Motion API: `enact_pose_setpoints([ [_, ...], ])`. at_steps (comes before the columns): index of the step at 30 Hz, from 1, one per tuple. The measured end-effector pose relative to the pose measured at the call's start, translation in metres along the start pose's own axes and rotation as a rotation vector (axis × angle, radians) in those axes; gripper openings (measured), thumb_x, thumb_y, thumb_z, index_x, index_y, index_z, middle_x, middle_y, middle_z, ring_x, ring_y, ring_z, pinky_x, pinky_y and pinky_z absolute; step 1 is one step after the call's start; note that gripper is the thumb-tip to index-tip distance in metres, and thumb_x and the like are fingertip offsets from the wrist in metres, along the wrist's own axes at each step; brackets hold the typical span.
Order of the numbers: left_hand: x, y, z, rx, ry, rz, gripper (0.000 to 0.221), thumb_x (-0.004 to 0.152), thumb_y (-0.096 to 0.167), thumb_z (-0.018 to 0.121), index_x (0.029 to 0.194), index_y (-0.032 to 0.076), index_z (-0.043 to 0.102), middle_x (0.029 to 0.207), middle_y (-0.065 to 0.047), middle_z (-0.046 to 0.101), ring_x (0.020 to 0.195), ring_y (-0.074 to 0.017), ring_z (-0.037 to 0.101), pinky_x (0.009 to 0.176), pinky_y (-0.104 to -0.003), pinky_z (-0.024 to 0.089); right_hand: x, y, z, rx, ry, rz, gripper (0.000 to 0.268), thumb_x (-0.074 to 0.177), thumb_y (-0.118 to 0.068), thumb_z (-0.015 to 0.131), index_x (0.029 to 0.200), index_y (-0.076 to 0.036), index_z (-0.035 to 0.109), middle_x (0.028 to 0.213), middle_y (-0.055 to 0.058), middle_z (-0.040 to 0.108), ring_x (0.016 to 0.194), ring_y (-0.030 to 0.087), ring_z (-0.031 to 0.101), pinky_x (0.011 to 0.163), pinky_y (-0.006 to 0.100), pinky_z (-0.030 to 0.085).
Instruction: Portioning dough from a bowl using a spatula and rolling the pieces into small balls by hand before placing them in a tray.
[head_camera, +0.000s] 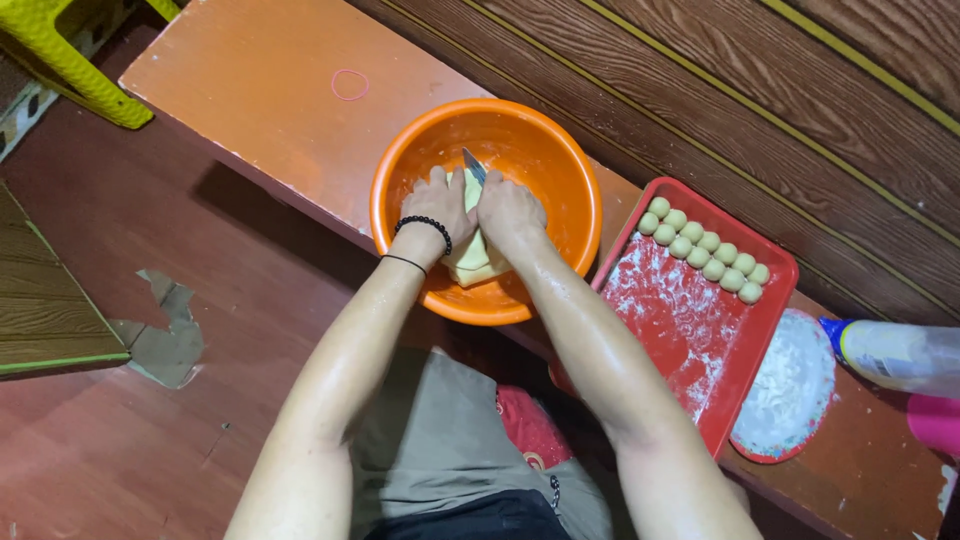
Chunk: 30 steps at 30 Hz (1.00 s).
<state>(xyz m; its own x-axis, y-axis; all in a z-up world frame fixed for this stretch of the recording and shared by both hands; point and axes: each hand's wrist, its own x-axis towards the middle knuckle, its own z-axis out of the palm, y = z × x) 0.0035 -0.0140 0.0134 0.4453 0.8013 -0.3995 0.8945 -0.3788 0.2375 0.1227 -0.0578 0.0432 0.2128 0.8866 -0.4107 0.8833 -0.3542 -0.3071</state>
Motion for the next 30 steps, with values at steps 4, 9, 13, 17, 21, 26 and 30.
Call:
enact_pose_setpoints([
  [4, 0.0, -0.001, 0.003, -0.026, 0.001, -0.001, 0.082, 0.096, 0.065, 0.038, 0.16, 0.014, 0.03, 0.131, -0.014, 0.042, 0.122, -0.0451, 0.051, 0.099, -0.054, 0.05, 0.004, -0.001, 0.001, -0.003, 0.007, 0.006, 0.039, 0.101, -0.015, 0.029, 0.125, 0.004, 0.053, 0.116, 0.035, 0.067, 0.116, 0.057, 0.063, 0.099, 0.064, 0.05],
  [9, -0.017, 0.006, -0.022, -0.065, -0.015, 0.002, 0.077, 0.1, 0.058, 0.042, 0.159, 0.01, 0.033, 0.135, -0.016, 0.044, 0.125, -0.0445, 0.052, 0.1, -0.052, 0.049, -0.024, 0.005, -0.024, -0.067, -0.06, -0.036, 0.043, 0.1, -0.02, 0.03, 0.123, 0.001, 0.058, 0.114, 0.034, 0.068, 0.116, 0.056, 0.064, 0.097, 0.064, 0.051],
  [13, -0.016, 0.008, -0.02, -0.053, -0.018, 0.01, 0.075, 0.102, 0.058, 0.038, 0.16, 0.01, 0.032, 0.135, -0.016, 0.044, 0.125, -0.044, 0.051, 0.102, -0.051, 0.048, -0.026, -0.001, -0.024, -0.02, -0.075, 0.004, 0.045, 0.097, -0.018, 0.028, 0.121, 0.003, 0.06, 0.113, 0.033, 0.068, 0.116, 0.055, 0.064, 0.097, 0.063, 0.052],
  [17, 0.001, 0.0, -0.001, -0.004, -0.002, 0.002, 0.077, 0.1, 0.061, 0.038, 0.16, 0.012, 0.031, 0.129, -0.014, 0.043, 0.12, -0.0439, 0.052, 0.097, -0.053, 0.05, -0.011, -0.002, -0.01, 0.032, -0.039, 0.023, 0.043, 0.099, -0.022, 0.034, 0.121, 0.006, 0.057, 0.114, 0.035, 0.067, 0.116, 0.056, 0.063, 0.098, 0.064, 0.051],
  [21, -0.017, 0.008, -0.023, -0.051, -0.017, 0.01, 0.074, 0.103, 0.057, 0.036, 0.159, 0.009, 0.033, 0.133, -0.015, 0.044, 0.123, -0.0446, 0.053, 0.099, -0.052, 0.049, -0.031, 0.0, -0.028, 0.003, -0.074, -0.024, 0.046, 0.099, -0.019, 0.028, 0.124, 0.005, 0.057, 0.116, 0.034, 0.067, 0.118, 0.055, 0.063, 0.098, 0.064, 0.051],
  [26, -0.019, 0.009, -0.023, -0.053, -0.027, 0.014, 0.074, 0.104, 0.058, 0.036, 0.159, 0.008, 0.033, 0.133, -0.016, 0.044, 0.123, -0.0449, 0.053, 0.1, -0.053, 0.048, -0.054, 0.01, -0.04, -0.02, -0.112, -0.026, 0.046, 0.099, -0.018, 0.03, 0.12, 0.009, 0.061, 0.112, 0.035, 0.069, 0.115, 0.054, 0.065, 0.096, 0.064, 0.053],
  [30, -0.017, 0.01, -0.021, -0.041, -0.011, 0.004, 0.073, 0.104, 0.058, 0.036, 0.158, 0.009, 0.033, 0.132, -0.016, 0.044, 0.122, -0.0447, 0.054, 0.099, -0.053, 0.049, -0.045, 0.004, -0.023, 0.026, -0.086, 0.018, 0.045, 0.101, -0.024, 0.033, 0.118, 0.007, 0.061, 0.111, 0.033, 0.069, 0.115, 0.054, 0.065, 0.097, 0.064, 0.052],
])
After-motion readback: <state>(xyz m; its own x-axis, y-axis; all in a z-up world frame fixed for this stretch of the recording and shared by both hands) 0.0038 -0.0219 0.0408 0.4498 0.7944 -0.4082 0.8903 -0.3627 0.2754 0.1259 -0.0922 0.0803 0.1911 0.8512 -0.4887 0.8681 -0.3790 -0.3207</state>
